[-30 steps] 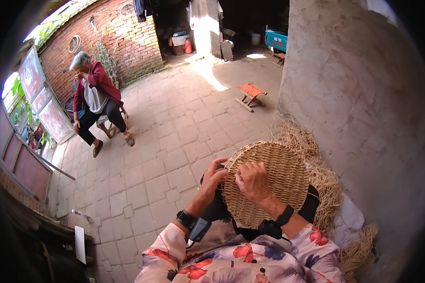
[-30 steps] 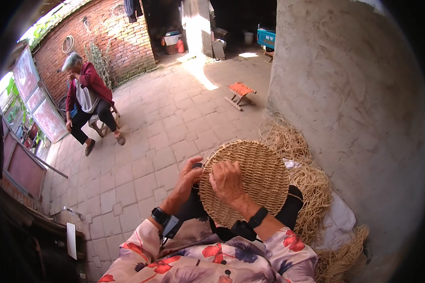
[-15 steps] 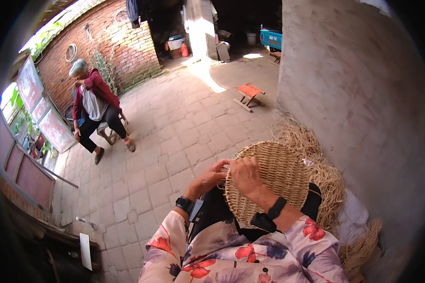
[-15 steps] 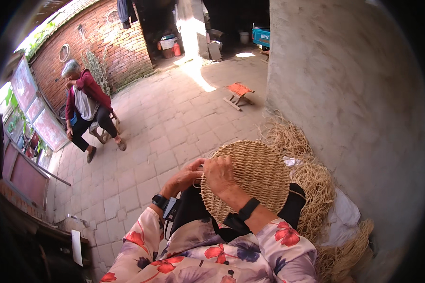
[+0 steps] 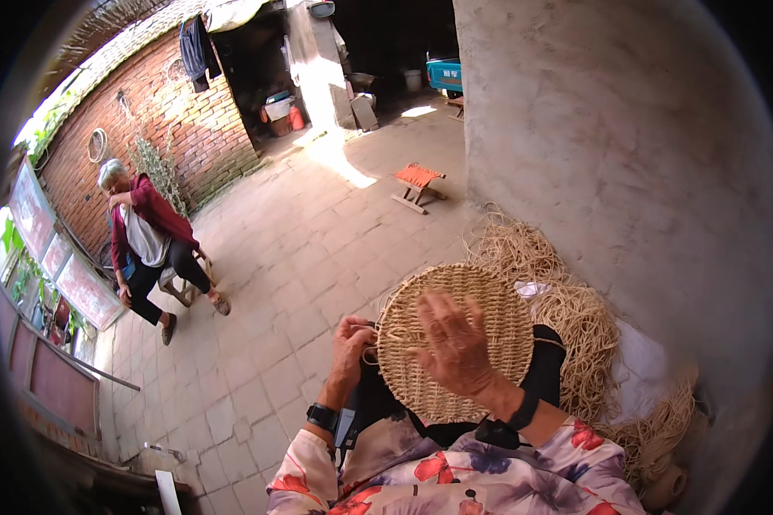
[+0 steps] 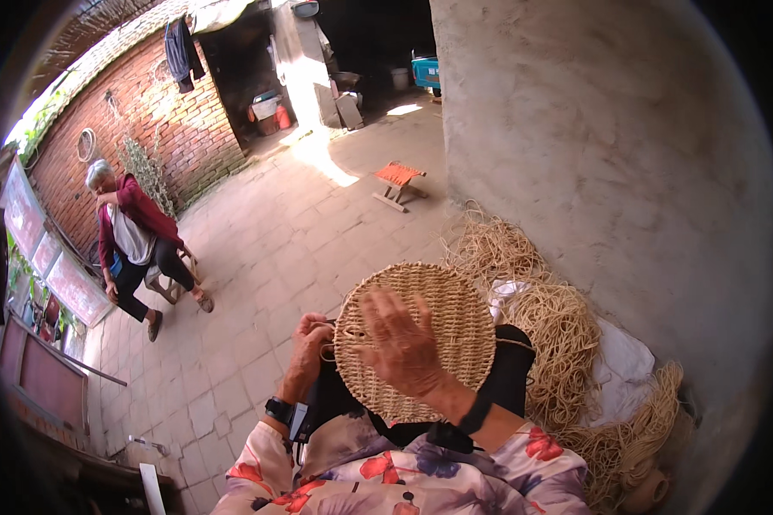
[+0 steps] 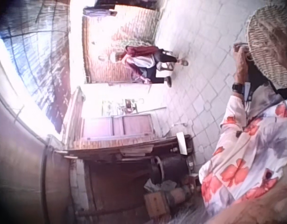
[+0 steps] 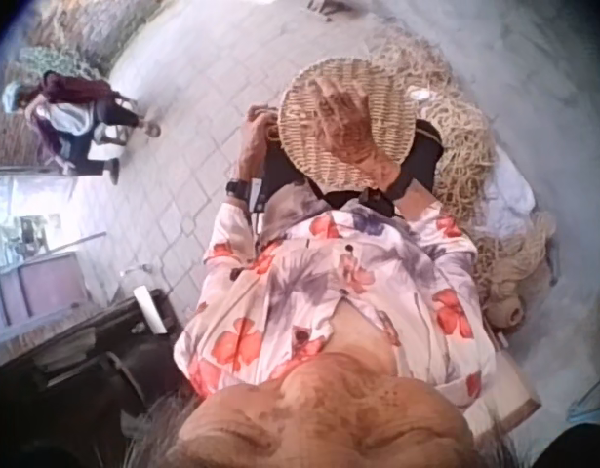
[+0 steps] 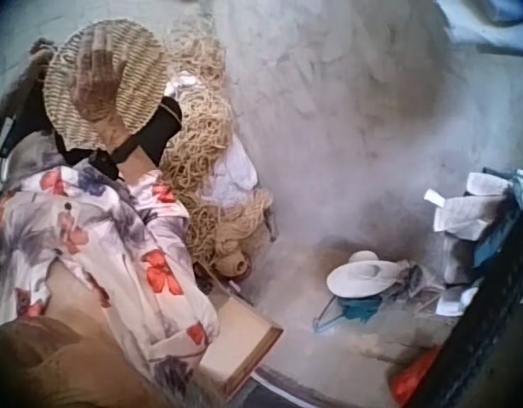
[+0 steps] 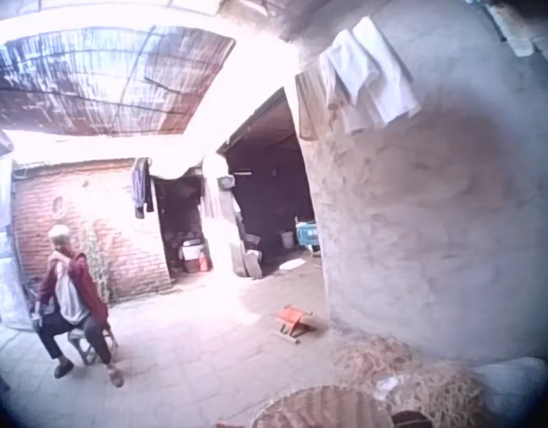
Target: The recorder is weaving a circular basket or tray using light-colored natural fibers.
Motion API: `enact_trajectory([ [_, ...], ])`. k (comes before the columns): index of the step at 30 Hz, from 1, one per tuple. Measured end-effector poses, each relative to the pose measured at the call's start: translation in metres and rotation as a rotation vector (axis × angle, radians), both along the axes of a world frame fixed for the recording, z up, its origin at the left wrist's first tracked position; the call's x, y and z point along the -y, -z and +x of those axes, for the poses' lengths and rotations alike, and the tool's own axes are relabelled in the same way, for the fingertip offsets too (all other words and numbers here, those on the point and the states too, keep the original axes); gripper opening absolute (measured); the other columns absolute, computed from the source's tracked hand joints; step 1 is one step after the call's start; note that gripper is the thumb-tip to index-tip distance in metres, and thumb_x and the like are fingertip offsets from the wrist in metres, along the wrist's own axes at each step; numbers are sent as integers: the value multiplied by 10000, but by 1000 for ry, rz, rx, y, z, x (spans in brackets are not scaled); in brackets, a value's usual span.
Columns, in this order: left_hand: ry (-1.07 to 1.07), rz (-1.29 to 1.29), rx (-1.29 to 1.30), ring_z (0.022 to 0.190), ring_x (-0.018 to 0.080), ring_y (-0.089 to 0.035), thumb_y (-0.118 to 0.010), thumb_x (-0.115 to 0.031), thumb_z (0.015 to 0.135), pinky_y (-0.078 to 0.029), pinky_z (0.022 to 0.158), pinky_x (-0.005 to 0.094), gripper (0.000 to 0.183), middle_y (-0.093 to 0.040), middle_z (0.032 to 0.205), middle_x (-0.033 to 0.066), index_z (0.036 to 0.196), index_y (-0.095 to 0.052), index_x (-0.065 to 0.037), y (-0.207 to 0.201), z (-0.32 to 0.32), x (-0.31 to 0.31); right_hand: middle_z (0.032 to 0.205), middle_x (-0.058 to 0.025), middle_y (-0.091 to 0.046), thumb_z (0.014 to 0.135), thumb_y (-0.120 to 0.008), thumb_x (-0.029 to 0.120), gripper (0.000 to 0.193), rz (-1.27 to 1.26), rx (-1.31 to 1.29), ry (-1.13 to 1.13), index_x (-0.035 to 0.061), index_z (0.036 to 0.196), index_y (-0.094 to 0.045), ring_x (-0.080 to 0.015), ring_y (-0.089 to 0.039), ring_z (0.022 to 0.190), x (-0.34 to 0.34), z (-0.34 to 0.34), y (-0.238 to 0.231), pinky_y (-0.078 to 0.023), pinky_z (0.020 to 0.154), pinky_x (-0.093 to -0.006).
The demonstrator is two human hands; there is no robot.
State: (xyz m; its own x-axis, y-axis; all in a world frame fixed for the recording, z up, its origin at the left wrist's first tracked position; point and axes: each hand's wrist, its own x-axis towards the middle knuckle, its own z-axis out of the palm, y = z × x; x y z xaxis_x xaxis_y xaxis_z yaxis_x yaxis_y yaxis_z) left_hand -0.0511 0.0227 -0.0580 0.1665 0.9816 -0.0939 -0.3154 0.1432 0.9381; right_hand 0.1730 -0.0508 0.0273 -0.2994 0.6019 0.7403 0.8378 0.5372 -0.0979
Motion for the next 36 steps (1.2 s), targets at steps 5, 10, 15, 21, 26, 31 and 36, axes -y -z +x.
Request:
enact_trajectory([
  [5, -242, -12, 77, 650, 60, -542, -610, -27, 863, -443, 537, 198, 209, -582, 769, -5, 1052, -536, -80, 14, -12, 1, 1421, -151, -455, 896, -608, 406, 627, -139, 79, 51, 58, 1399, -469, -291, -400, 1355, -3, 24, 36, -246, 1101, -565],
  [10, -190, -38, 244, 613, 59, -504, -613, -16, 860, -413, 507, 200, 197, -532, 734, -27, 1019, -536, -102, 5, -8, 8, 1405, -153, -467, 854, -660, 335, 571, -197, 172, 26, 73, 1341, -520, -315, -435, 1309, 1, 52, 52, -279, 1073, -568],
  [15, -138, -62, 346, 598, 67, -508, -626, -10, 855, -410, 483, 211, 209, -557, 744, -16, 1003, -529, -123, 7, -8, 9, 1294, -184, -526, 905, -605, 272, 497, -71, -106, 214, 28, 1328, -513, -340, -498, 1214, 9, 98, 54, -356, 1017, -510],
  [21, -137, 39, -155, 580, 26, -517, -655, -90, 871, -423, 484, 172, 75, -610, 770, -27, 937, -621, -81, 6, -1, 8, 1124, -208, -603, 1009, -488, 296, 431, -204, -437, 383, -7, 1314, -517, -363, -573, 1020, 10, 128, 109, -417, 931, -455],
  [26, -321, 56, -171, 552, 62, -536, -636, -104, 878, -433, 437, 206, 121, -652, 767, 30, 975, -640, -31, 27, -16, -4, 1068, -194, -600, 999, -496, 252, 403, -223, -381, 377, 1, 1313, -519, -357, -572, 965, 9, 126, 100, -425, 874, -453],
  [31, -448, -51, -364, 593, 110, -572, -654, -106, 869, -471, 481, 243, 167, -664, 844, 62, 1020, -656, -36, 33, -20, -5, 1044, -179, -598, 990, -503, 233, 360, -143, -391, 362, 15, 1274, -537, -351, -574, 953, 10, 129, 106, -429, 845, -440],
  [36, -337, 570, -962, 652, 222, -608, -705, -136, 836, -504, 636, 341, 193, -672, 887, 91, 1012, -681, -58, 16, -23, 5, 1018, -153, -596, 998, -480, 206, 263, -226, -413, 467, 18, 1161, -566, -351, -574, 938, 11, 132, 107, -412, 833, -437],
])
